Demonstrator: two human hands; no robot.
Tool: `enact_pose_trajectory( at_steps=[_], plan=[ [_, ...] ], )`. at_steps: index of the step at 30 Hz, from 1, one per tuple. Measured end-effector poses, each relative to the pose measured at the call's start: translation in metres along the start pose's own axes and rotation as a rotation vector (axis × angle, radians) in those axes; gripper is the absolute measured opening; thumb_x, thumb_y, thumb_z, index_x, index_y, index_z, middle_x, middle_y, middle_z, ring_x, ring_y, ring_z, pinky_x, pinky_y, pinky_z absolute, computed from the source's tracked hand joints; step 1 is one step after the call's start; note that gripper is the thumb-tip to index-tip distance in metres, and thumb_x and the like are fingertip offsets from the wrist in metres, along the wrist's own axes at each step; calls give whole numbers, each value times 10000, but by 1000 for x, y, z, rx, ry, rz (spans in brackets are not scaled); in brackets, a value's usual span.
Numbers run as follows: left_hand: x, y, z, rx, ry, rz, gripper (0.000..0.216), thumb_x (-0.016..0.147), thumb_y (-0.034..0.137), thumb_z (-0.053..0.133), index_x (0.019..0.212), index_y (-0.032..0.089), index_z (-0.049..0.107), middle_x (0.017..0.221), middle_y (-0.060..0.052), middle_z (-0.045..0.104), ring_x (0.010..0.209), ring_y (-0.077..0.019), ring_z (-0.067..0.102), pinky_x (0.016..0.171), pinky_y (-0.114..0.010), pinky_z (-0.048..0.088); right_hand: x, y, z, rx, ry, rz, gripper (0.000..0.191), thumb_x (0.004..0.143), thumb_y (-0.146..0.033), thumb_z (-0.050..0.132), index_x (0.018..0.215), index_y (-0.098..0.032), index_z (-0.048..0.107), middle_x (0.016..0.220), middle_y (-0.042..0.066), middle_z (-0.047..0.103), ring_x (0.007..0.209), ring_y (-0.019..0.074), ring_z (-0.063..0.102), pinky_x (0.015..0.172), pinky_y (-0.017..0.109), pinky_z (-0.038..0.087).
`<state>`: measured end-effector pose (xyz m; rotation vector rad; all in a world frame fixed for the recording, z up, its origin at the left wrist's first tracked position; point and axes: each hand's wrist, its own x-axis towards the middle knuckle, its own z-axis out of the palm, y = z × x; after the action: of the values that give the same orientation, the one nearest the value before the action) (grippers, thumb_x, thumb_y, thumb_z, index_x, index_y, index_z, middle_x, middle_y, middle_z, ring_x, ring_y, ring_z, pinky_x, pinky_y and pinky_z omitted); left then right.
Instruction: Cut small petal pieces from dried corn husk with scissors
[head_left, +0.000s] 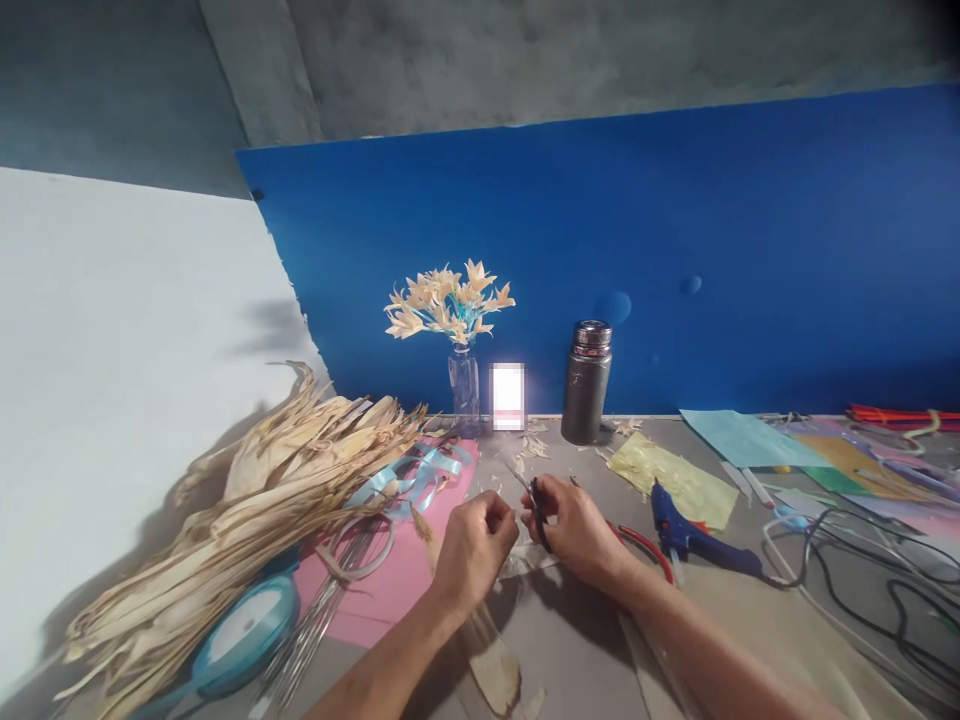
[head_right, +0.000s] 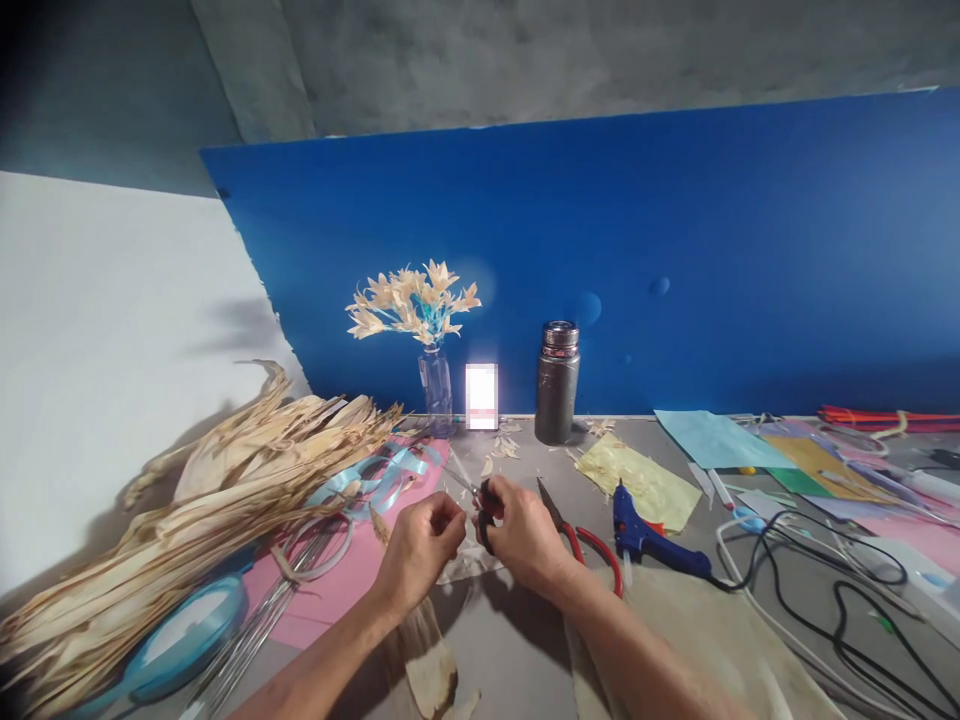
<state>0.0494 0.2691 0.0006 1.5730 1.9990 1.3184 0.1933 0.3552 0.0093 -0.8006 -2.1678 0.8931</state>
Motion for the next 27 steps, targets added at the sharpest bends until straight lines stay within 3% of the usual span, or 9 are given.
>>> enact_pose_trajectory(
  at_steps=[6, 11, 14, 16, 18, 21, 24, 27],
  plan=[
    [-3, 4, 4, 43, -65, 48, 131, 749, 198, 529, 619, 189, 538, 576, 19, 560, 561, -127, 485, 546, -228, 312, -7, -4, 5, -105, 21, 34, 123, 653, -132, 591, 683, -208, 498, 669, -22, 604, 634, 136, 496, 601, 241, 335],
    [2, 3, -5, 217, 57, -8, 126, 729, 167, 494, 647, 189, 588, 600, -2, 594, 597, -148, 525, 586, -251, 317, -5, -5, 4, -68, 84, 75, 89, 657, -143, 560, 653, -205, 496, 611, -34, 547, 584, 125, 439, 569, 246, 302],
    [8, 1, -13, -19, 135, -80, 154, 771, 237, 455, 670, 192, 563, 583, 0, 567, 571, -155, 536, 570, -251, 372, 2, 0, 4, 167, 123, 187, 70, 682, -247, 594, 690, -197, 546, 603, -29, 548, 590, 137, 478, 562, 241, 341],
    [8, 2, -13, -249, 79, -130, 185, 801, 300, 447, 759, 186, 586, 625, -1, 582, 554, -155, 547, 543, -251, 413, 5, 3, 5, 296, 103, 245, 130, 670, -295, 614, 727, -187, 573, 592, -31, 552, 582, 141, 489, 546, 239, 351],
    [5, 6, -9, -324, 12, -93, 215, 812, 347, 486, 840, 178, 615, 715, -17, 629, 592, -156, 572, 550, -251, 435, 5, 2, 6, 310, 74, 237, 146, 661, -303, 614, 736, -181, 585, 589, -34, 553, 571, 135, 478, 536, 237, 343],
    [0, 11, 1, -82, -7, 3, 153, 777, 283, 535, 711, 176, 621, 662, -21, 632, 604, -152, 562, 562, -246, 393, -1, -2, 8, 168, 56, 149, 96, 657, -271, 581, 694, -182, 583, 604, -29, 552, 588, 132, 461, 551, 242, 330],
    [-1, 10, 3, 164, 3, 0, 171, 739, 203, 509, 607, 182, 615, 565, -10, 604, 560, -148, 543, 550, -255, 341, -5, -5, 11, 17, 72, 117, 44, 646, -234, 552, 635, -194, 540, 603, -21, 560, 605, 138, 467, 573, 251, 331],
    [4, 5, -6, 190, 111, 21, 158, 731, 198, 511, 638, 189, 639, 606, -14, 639, 591, -153, 575, 577, -253, 363, -5, -5, 11, 2, 100, 119, 59, 640, -225, 552, 609, -201, 508, 593, -21, 563, 602, 140, 474, 578, 258, 333]
  ],
)
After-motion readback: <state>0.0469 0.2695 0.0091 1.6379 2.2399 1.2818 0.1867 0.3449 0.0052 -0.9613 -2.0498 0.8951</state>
